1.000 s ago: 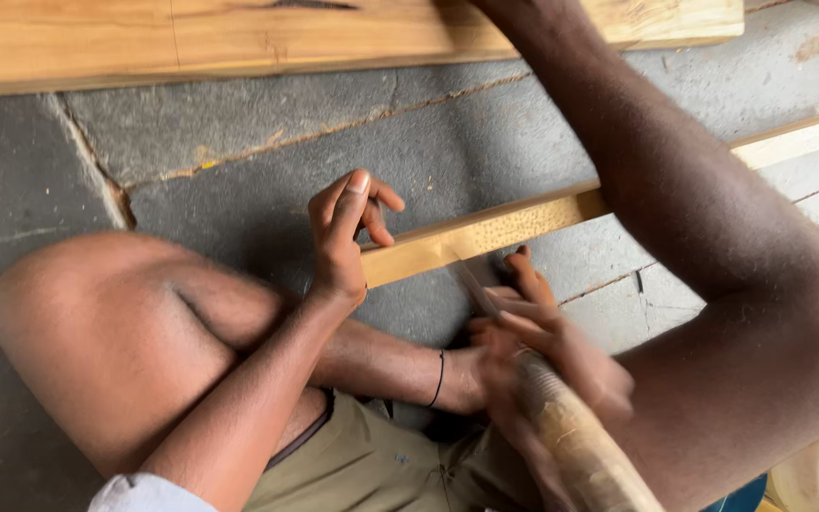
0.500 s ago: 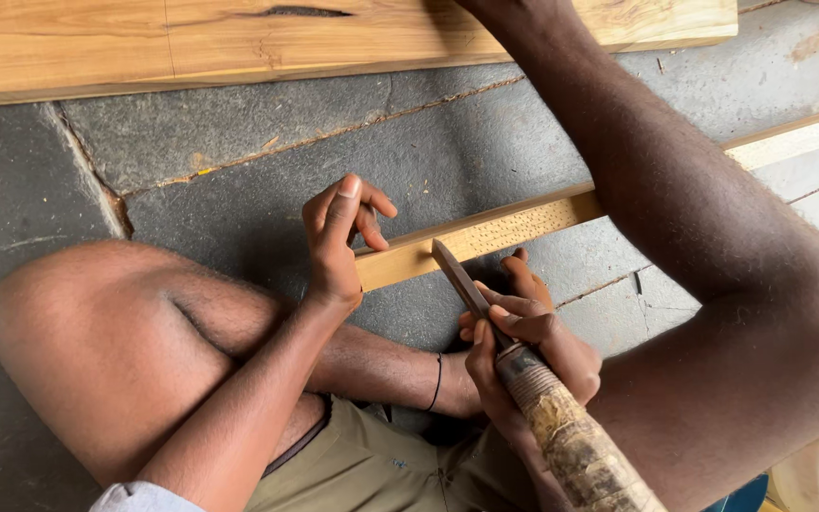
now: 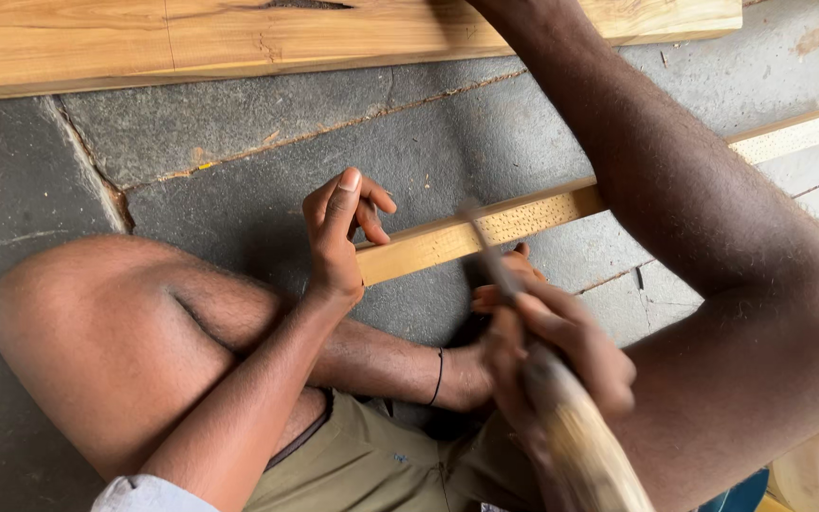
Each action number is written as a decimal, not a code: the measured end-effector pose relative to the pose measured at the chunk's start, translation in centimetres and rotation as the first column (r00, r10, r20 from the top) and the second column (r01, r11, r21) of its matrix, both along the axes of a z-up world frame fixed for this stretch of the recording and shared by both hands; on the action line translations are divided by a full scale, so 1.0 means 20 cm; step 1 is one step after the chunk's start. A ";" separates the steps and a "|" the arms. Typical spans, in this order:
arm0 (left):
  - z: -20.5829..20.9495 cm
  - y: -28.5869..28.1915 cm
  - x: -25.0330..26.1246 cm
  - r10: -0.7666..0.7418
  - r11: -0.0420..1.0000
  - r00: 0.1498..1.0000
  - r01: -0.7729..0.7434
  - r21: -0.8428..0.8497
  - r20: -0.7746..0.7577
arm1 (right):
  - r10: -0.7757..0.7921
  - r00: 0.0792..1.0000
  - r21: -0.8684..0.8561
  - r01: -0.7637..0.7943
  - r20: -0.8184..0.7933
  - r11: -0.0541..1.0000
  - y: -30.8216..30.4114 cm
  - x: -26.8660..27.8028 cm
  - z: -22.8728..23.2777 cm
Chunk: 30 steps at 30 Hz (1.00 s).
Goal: The person sits on the floor and uses a chisel and mallet to carve a series of small holes into a long wooden plank. They hold the plank steady with their left hand and foot while striking the chisel with the mallet in their right hand.
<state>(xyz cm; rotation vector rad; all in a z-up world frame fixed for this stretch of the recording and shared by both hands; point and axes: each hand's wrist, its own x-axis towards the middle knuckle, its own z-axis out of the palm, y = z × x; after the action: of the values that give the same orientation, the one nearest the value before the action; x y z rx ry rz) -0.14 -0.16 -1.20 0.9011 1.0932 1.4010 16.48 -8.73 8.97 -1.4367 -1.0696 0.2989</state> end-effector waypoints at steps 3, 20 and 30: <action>0.00 0.00 0.00 0.010 1.000 1.000 -0.010 0.012 -0.014 | 0.139 0.984 -0.120 -0.125 0.115 0.985 0.03 -0.01 0.09; 0.01 0.01 0.01 0.028 0.999 1.000 -0.028 -0.017 0.003 | 0.419 0.885 -0.182 -0.386 0.204 0.904 0.03 0.04 0.23; 0.02 0.02 0.01 0.026 1.000 1.000 -0.026 0.003 0.009 | 0.024 0.991 -0.162 -0.003 0.131 0.987 0.08 -0.04 0.03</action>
<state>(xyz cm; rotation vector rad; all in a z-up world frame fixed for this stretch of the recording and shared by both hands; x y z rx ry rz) 0.08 0.23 -0.75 0.8848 1.1004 1.4270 15.61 -7.04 9.48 -1.6125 -1.1849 0.3086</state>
